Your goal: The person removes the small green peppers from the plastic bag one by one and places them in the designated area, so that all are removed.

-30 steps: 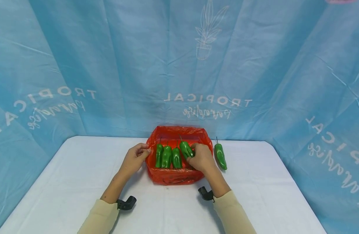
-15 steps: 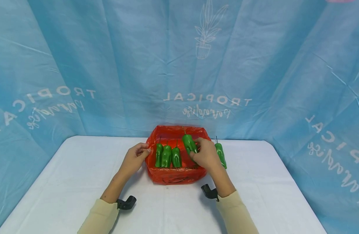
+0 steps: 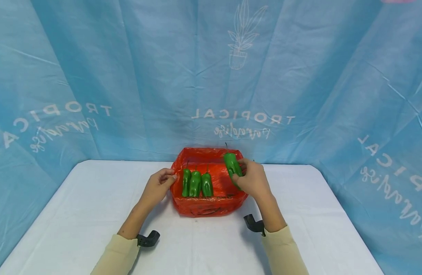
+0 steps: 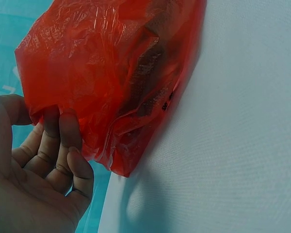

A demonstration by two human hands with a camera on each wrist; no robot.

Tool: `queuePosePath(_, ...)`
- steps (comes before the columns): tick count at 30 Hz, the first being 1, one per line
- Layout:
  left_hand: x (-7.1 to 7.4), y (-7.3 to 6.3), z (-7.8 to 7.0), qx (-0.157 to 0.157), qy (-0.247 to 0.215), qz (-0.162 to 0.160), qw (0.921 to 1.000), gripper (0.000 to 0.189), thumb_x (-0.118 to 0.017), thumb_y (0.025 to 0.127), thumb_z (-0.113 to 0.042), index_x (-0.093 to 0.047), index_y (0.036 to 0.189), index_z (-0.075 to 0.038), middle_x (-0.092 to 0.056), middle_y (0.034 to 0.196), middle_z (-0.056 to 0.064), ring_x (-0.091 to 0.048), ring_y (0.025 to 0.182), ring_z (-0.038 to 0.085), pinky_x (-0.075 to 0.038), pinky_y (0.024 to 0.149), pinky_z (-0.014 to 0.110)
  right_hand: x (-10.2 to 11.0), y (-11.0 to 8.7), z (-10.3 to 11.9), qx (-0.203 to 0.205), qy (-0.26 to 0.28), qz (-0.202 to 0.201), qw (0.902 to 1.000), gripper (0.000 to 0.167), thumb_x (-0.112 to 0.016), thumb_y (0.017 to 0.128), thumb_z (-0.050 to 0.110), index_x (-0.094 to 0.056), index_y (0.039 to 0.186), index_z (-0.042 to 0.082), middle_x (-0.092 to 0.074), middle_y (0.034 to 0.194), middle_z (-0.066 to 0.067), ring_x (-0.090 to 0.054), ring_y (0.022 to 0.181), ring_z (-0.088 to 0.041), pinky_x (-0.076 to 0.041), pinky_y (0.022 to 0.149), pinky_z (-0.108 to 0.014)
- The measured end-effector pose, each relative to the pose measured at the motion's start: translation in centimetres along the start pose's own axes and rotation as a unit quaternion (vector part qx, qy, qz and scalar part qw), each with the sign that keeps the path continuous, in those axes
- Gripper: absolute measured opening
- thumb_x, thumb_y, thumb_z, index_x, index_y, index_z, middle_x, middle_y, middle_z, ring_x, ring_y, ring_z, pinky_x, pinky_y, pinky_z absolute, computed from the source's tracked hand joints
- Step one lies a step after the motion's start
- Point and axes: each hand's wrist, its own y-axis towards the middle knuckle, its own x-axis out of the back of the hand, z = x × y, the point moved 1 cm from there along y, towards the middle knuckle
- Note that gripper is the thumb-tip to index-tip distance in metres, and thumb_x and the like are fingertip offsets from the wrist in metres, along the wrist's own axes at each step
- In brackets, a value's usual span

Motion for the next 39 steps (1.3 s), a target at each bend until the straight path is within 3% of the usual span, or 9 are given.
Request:
queuePosePath(11, 0.1, 0.0, 0.2, -0.003, 0.004, 0.003, 1.0, 0.03, -0.062, 0.108, -0.018, -0.064, 0.129, 0.003, -0.073, 0.112, 0.016, -0.066, 0.093, 0.016, -0.056, 0.078, 0.019, 1.6, 0.0, -2.3, -0.039, -0.012, -0.013, 0.9991, 0.049, -0.076, 0.09, 0.016, -0.065, 0.135, -0.002, -0.073, 0.116, -0.019, -0.072, 0.098, -0.033, -0.062, 0.08, -0.048)
queuePosePath(19, 0.1, 0.1, 0.2, -0.006, -0.007, 0.001, 1.0, 0.029, -0.062, 0.108, -0.017, -0.065, 0.128, 0.003, -0.073, 0.109, 0.015, -0.066, 0.089, 0.013, -0.056, 0.077, 0.023, 2.7, 0.3, -3.7, -0.054, -0.014, -0.025, 0.9981, 0.051, -0.074, 0.09, 0.017, -0.065, 0.135, -0.003, -0.073, 0.117, -0.023, -0.072, 0.1, -0.037, -0.064, 0.074, -0.048)
queuePosePath(30, 0.1, 0.4, 0.6, 0.001, 0.0, 0.003, 1.0, 0.027, -0.06, 0.108, -0.014, -0.064, 0.128, 0.005, -0.073, 0.108, 0.016, -0.065, 0.088, 0.012, -0.058, 0.08, 0.031, 4.1, 0.4, -5.9, -0.08, -0.016, -0.022, 0.9965, 0.052, -0.072, 0.091, 0.019, -0.063, 0.137, -0.004, -0.071, 0.12, -0.024, -0.07, 0.106, -0.039, -0.062, 0.081, -0.05)
queuePosePath(39, 0.1, 0.1, -0.2, 0.01, 0.006, 0.005, 0.9999, 0.027, -0.058, 0.109, -0.012, -0.062, 0.129, 0.006, -0.072, 0.11, 0.019, -0.066, 0.093, 0.016, -0.054, 0.078, 0.018, 4.6, 0.6, -8.1, -0.107, -0.027, -0.026, 0.9935, 0.051, -0.074, 0.092, 0.02, -0.063, 0.135, -0.005, -0.07, 0.119, -0.027, -0.07, 0.099, -0.039, -0.06, 0.08, -0.051)
